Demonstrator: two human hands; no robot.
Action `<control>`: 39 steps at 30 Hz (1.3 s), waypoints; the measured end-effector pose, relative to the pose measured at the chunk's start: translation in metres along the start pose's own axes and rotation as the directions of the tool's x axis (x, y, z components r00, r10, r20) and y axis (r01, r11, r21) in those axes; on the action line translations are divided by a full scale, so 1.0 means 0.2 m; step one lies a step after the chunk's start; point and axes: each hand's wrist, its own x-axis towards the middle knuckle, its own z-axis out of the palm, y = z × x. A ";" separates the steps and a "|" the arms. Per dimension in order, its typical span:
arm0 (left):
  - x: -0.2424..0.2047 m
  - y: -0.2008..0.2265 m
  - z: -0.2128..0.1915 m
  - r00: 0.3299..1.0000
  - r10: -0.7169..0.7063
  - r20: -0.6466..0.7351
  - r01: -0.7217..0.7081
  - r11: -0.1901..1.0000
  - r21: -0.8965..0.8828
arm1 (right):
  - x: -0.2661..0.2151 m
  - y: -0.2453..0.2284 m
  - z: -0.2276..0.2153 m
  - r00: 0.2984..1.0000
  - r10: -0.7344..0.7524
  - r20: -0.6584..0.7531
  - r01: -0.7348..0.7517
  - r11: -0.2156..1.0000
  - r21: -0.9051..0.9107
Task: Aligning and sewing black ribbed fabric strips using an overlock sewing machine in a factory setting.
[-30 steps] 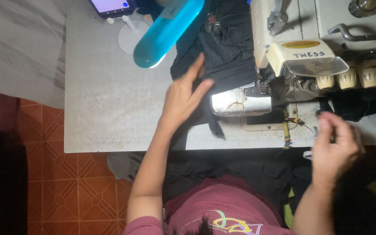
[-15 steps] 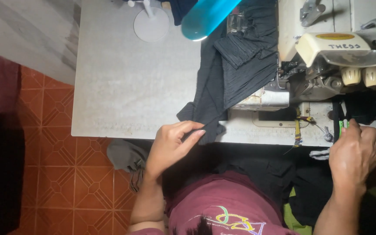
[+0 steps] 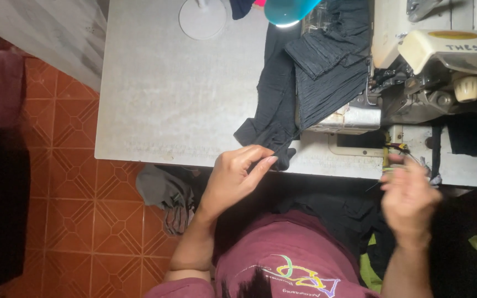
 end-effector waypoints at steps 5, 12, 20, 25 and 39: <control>-0.01 0.03 0.00 0.993 -0.114 0.012 0.114 0.992 -0.057 | 0.17 -0.32 0.11 0.965 -0.221 0.142 0.168 0.934 0.315; -0.01 0.03 -0.01 0.994 -0.110 -0.006 0.110 0.993 -0.054 | 0.21 -0.36 0.15 0.932 -0.350 0.088 0.335 0.930 0.149; -0.02 0.08 0.03 0.994 -0.094 0.055 0.097 0.993 -0.069 | 0.21 -0.40 0.12 0.954 -0.286 0.090 0.276 0.955 0.113; -0.02 0.10 0.04 0.991 -0.096 0.093 0.106 0.988 -0.110 | 0.20 -0.38 0.11 0.942 -0.331 0.062 0.324 0.940 0.107; -0.03 0.15 0.07 0.989 -0.061 0.137 0.073 0.994 -0.080 | 0.16 -0.34 0.15 0.887 -0.439 -0.141 0.445 0.896 0.008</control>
